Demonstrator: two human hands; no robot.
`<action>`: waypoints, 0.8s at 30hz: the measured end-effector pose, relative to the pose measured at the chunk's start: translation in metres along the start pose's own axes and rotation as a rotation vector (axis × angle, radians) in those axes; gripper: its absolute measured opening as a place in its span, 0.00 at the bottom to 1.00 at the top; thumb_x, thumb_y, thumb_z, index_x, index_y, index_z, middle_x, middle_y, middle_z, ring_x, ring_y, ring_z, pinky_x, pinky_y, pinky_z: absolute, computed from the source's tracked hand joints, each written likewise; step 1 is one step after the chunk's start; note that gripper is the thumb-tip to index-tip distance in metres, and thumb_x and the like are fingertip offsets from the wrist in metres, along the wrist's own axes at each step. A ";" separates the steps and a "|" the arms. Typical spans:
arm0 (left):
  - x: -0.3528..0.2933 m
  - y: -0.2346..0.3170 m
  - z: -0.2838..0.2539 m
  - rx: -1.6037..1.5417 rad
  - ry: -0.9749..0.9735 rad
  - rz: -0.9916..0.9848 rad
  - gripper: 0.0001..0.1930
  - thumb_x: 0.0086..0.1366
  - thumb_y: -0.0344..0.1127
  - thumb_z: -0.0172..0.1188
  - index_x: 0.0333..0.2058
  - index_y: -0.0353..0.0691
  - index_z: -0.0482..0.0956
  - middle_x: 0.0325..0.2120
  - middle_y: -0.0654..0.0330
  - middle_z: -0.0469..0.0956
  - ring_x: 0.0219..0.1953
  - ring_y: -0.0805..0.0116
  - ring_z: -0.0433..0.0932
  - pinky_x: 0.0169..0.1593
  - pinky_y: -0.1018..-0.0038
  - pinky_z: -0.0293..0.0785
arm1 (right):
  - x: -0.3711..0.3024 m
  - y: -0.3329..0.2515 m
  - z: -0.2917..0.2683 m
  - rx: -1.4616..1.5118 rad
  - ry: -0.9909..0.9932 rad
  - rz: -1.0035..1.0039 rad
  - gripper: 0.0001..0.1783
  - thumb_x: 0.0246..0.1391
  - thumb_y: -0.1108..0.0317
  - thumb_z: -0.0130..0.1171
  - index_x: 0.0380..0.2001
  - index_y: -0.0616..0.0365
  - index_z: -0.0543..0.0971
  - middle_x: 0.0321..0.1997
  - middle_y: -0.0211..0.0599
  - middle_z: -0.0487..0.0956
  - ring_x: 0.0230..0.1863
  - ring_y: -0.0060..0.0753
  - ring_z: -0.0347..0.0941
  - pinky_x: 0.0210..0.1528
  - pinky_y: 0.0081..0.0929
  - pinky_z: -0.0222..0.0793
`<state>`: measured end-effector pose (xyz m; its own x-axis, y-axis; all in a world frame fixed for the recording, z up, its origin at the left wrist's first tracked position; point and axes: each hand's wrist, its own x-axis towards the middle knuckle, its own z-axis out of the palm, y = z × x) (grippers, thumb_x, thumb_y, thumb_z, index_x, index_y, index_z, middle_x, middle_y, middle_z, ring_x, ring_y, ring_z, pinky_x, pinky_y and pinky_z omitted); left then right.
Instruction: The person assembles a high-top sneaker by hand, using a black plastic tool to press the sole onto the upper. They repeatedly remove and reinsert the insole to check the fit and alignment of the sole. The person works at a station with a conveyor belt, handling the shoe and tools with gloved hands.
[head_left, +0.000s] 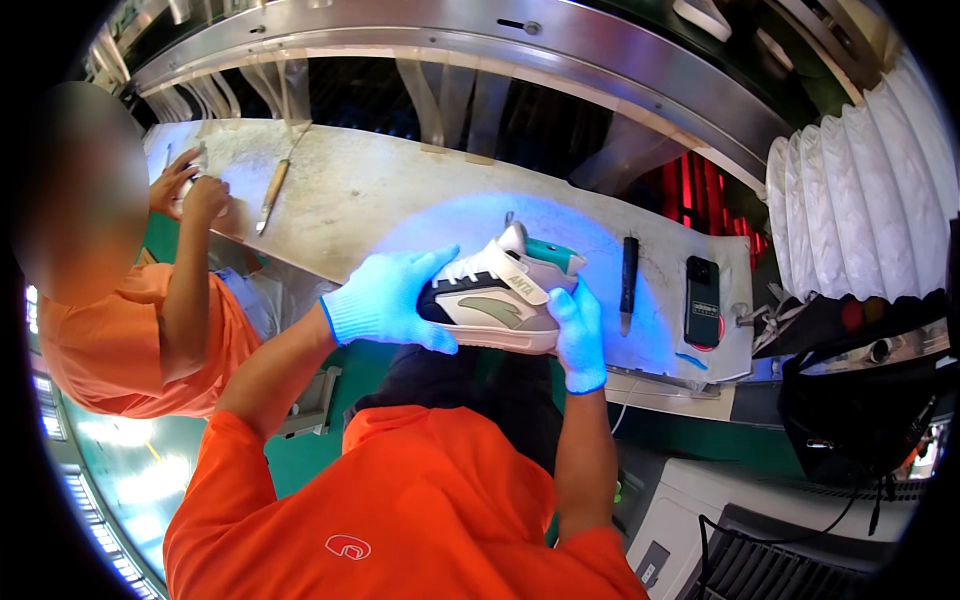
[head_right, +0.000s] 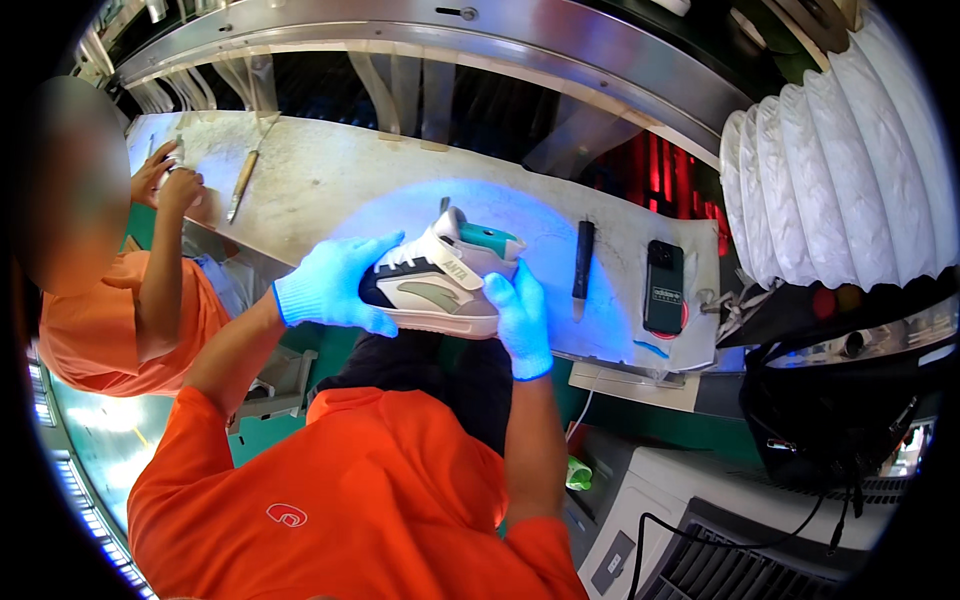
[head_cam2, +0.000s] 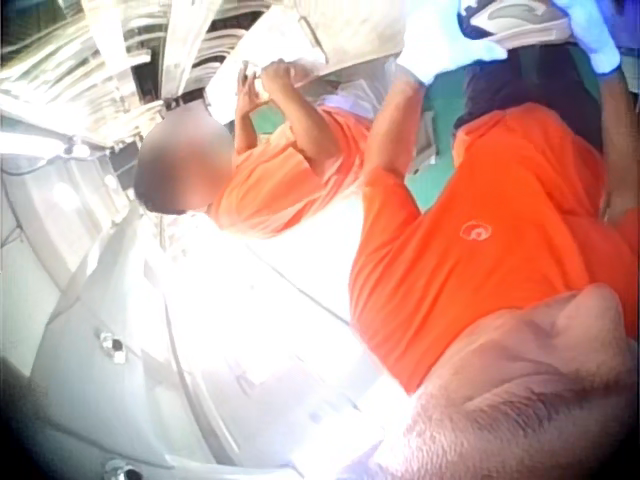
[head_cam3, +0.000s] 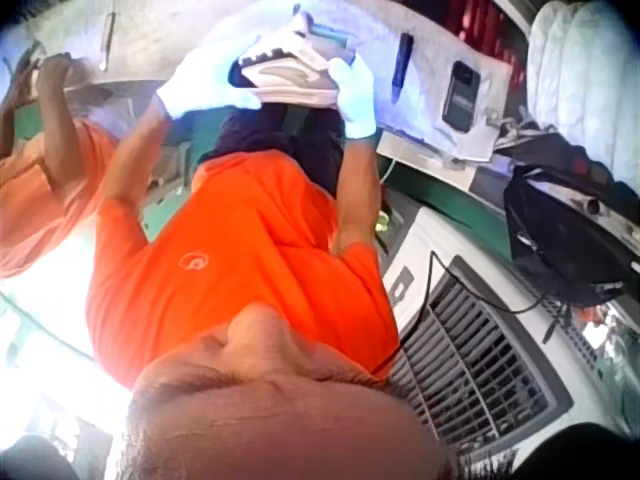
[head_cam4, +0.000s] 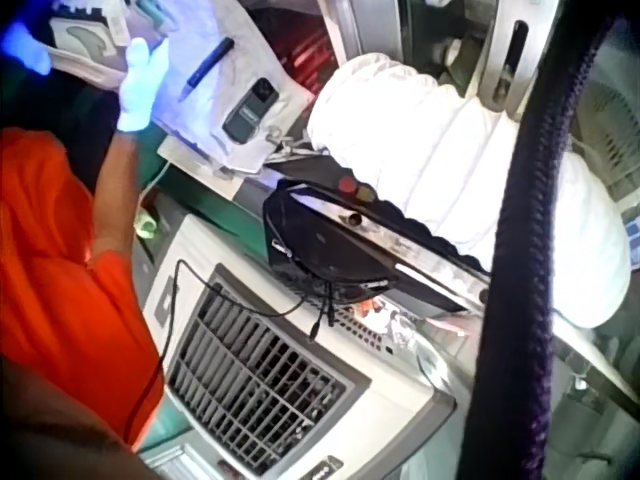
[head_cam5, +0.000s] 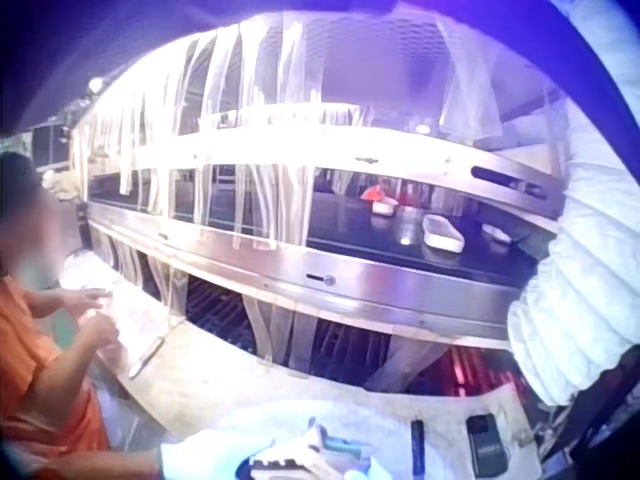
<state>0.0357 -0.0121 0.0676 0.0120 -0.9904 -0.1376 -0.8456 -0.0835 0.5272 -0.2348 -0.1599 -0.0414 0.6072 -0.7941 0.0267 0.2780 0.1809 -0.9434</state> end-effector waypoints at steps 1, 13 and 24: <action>0.005 0.013 0.003 0.042 0.003 -0.037 0.69 0.47 0.73 0.83 0.78 0.32 0.66 0.54 0.37 0.85 0.55 0.40 0.87 0.60 0.55 0.82 | 0.001 0.005 -0.002 -0.013 0.002 0.001 0.40 0.69 0.54 0.67 0.74 0.69 0.71 0.68 0.43 0.80 0.67 0.36 0.76 0.72 0.39 0.71; 0.021 0.050 0.028 -0.005 0.269 -0.015 0.48 0.50 0.70 0.81 0.60 0.41 0.80 0.44 0.46 0.88 0.46 0.40 0.89 0.51 0.49 0.84 | -0.017 -0.011 0.010 -0.026 -0.068 0.040 0.63 0.44 0.68 0.88 0.80 0.64 0.60 0.71 0.44 0.75 0.75 0.42 0.71 0.76 0.44 0.72; 0.009 0.054 0.034 0.124 0.520 0.334 0.60 0.46 0.58 0.87 0.70 0.27 0.71 0.59 0.37 0.81 0.59 0.35 0.84 0.62 0.48 0.81 | 0.030 -0.032 -0.061 -1.243 0.688 -0.329 0.40 0.66 0.55 0.74 0.74 0.65 0.73 0.64 0.58 0.85 0.64 0.58 0.83 0.68 0.50 0.78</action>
<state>-0.0278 -0.0220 0.0660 -0.0314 -0.8873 0.4601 -0.9039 0.2217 0.3659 -0.2705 -0.2250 -0.0305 0.0767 -0.8793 0.4701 -0.6953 -0.3851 -0.6069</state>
